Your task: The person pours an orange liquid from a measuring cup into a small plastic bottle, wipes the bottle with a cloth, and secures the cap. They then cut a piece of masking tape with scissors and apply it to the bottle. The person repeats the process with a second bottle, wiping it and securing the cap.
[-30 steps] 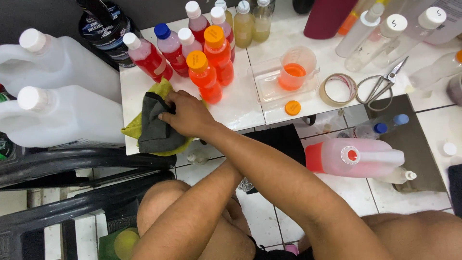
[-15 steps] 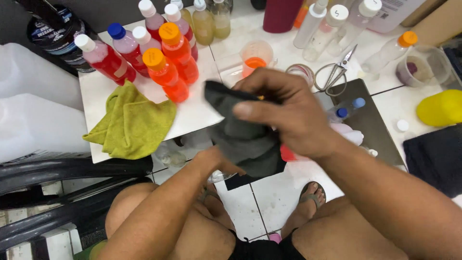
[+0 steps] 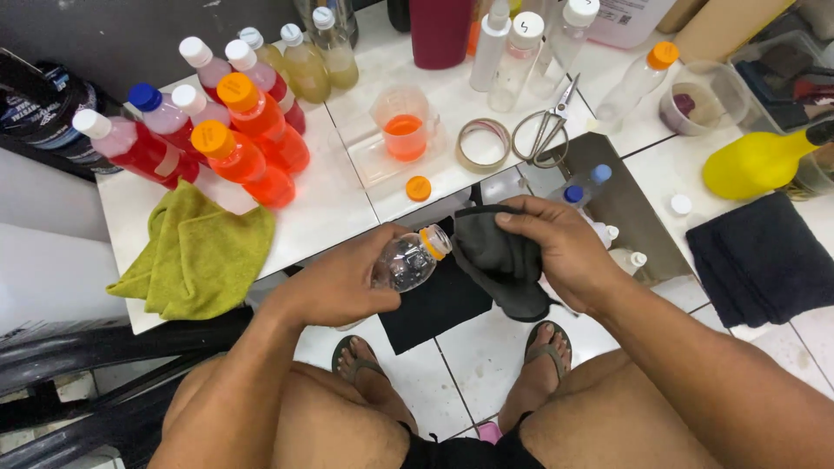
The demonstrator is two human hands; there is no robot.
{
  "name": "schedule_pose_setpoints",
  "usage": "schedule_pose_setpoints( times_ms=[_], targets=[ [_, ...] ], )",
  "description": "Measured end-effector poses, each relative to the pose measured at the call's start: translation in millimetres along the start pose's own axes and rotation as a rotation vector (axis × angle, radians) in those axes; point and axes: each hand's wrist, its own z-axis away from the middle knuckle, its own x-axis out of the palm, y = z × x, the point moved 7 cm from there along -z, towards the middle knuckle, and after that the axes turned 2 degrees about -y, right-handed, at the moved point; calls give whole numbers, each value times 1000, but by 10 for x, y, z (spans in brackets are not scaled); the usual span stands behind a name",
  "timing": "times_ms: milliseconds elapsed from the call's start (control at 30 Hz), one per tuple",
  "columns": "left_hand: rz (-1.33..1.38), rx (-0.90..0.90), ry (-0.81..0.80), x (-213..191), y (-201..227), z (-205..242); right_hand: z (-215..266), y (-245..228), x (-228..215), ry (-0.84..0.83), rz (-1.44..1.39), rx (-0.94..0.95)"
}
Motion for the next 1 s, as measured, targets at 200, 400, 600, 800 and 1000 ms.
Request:
schedule_pose_setpoints(
  times_ms=[200,400,600,800,1000],
  targets=[
    [55,98,61,37,104,-200,100,-185,247,-254,406,-327],
    [79,68,-150,210,-76,-213,231,-158,404,-522,733,-98],
    [-79,12,-161,279,62,-141,215,83,436,-709,1069,-73],
    [-234,-1,-75,208,247,-39,165,304,475,-670,932,159],
    [-989,470,508,400,-27,-282,-51,642,262,-468,290,313]
  ],
)
